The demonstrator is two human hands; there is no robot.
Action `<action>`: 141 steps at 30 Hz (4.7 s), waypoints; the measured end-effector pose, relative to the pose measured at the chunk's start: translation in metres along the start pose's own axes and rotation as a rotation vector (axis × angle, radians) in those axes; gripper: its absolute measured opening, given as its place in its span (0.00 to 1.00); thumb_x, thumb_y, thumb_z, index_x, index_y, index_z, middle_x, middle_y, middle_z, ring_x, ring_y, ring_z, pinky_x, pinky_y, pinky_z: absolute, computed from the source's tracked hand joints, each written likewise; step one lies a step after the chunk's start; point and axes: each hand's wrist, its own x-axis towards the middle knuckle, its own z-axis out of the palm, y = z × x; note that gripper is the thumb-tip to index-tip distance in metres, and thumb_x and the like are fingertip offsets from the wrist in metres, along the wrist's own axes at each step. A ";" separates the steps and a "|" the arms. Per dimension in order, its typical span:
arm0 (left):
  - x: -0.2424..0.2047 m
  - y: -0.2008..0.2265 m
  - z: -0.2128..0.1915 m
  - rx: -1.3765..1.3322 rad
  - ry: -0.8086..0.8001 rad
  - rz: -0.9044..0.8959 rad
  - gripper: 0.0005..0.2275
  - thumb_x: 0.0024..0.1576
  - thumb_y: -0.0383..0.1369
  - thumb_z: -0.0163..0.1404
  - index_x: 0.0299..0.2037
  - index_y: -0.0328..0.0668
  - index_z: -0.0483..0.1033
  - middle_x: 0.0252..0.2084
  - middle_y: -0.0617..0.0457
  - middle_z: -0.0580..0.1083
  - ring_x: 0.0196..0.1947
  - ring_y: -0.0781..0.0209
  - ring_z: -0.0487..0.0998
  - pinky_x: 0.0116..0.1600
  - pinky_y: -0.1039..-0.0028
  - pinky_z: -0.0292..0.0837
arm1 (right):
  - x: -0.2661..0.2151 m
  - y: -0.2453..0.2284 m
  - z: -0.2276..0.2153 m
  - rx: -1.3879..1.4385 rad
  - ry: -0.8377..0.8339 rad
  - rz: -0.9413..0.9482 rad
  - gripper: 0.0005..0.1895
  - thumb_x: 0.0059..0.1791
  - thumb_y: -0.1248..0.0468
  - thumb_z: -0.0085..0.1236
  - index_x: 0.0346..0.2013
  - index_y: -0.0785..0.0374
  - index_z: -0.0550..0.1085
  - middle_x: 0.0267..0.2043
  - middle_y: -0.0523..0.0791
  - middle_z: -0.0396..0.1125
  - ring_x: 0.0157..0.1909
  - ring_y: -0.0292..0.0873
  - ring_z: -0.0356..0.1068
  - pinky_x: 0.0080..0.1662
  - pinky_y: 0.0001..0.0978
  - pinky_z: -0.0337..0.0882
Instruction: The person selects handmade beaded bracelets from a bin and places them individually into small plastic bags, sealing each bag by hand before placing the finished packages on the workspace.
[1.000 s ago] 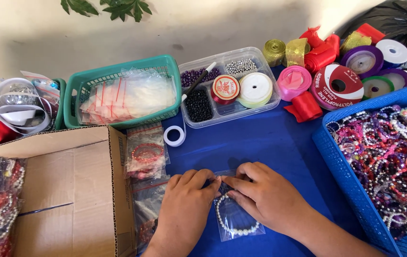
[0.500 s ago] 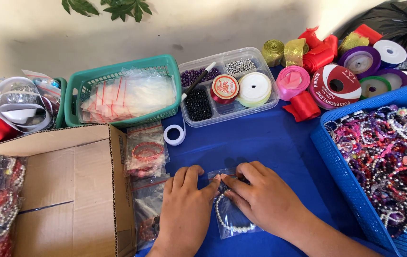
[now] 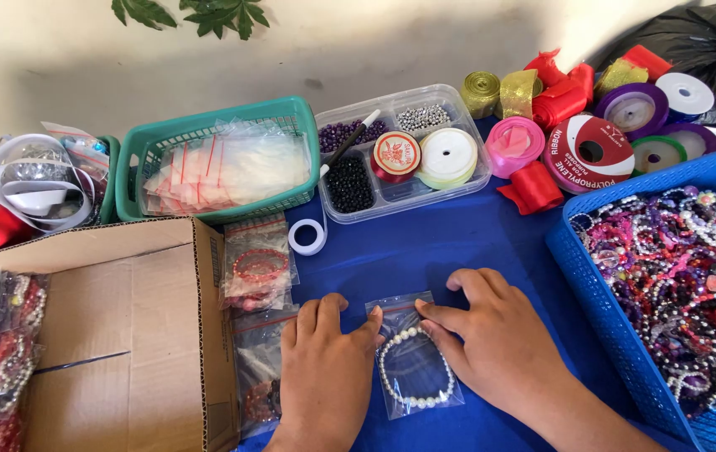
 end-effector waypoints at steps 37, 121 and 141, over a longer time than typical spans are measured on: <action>-0.016 0.003 0.008 -0.288 0.067 -0.075 0.36 0.57 0.43 0.56 0.69 0.26 0.54 0.43 0.41 0.74 0.41 0.44 0.75 0.46 0.57 0.67 | -0.004 -0.007 0.025 0.218 0.020 0.213 0.14 0.46 0.61 0.61 0.44 0.61 0.74 0.37 0.50 0.74 0.39 0.55 0.75 0.40 0.43 0.72; -0.031 -0.008 0.076 0.221 -0.048 -0.065 0.34 0.54 0.37 0.41 0.70 0.25 0.49 0.76 0.29 0.47 0.75 0.28 0.47 0.71 0.43 0.40 | -0.019 -0.006 0.067 -0.077 -0.079 -0.337 0.61 0.35 0.36 0.64 0.72 0.68 0.56 0.76 0.55 0.49 0.75 0.58 0.47 0.66 0.59 0.46; -0.015 0.009 0.064 -0.046 0.134 0.292 0.28 0.57 0.35 0.47 0.67 0.28 0.60 0.71 0.29 0.56 0.72 0.29 0.51 0.71 0.44 0.41 | -0.027 0.025 0.021 -0.021 -0.198 -0.263 0.57 0.41 0.37 0.65 0.70 0.71 0.55 0.76 0.59 0.44 0.75 0.62 0.41 0.66 0.57 0.44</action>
